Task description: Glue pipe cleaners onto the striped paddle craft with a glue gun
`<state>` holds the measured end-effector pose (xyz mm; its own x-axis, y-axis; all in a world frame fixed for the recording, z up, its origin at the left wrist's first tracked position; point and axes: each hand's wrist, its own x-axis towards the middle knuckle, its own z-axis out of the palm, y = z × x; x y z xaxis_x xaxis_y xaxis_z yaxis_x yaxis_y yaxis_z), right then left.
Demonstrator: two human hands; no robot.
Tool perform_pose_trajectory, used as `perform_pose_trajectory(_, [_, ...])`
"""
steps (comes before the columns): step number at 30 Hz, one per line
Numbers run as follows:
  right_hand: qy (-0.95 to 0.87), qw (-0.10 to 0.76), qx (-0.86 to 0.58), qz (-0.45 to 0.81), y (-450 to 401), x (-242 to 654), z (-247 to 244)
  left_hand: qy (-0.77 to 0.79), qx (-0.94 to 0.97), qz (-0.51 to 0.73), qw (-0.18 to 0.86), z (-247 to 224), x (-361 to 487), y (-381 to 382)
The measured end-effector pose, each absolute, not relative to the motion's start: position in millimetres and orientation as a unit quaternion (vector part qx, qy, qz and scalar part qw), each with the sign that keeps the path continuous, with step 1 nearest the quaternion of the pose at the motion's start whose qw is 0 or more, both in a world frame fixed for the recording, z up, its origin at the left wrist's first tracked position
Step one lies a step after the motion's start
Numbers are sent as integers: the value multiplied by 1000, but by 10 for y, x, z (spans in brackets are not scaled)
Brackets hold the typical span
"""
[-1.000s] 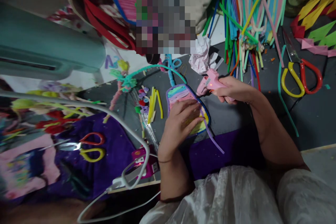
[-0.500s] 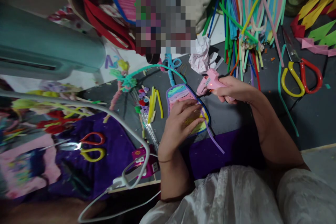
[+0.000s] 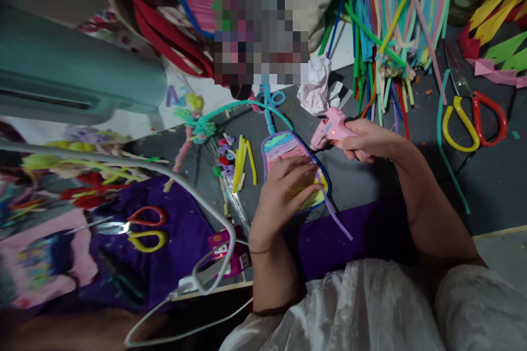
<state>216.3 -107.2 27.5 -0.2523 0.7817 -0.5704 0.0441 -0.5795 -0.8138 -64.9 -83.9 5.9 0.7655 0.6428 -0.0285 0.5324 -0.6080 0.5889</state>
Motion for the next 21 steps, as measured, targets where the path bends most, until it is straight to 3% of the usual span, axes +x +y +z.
perform_pose_trajectory(21, [-383, 255, -547, 699, -1076, 2182, 333, 313, 899, 90, 294, 85, -633, -823])
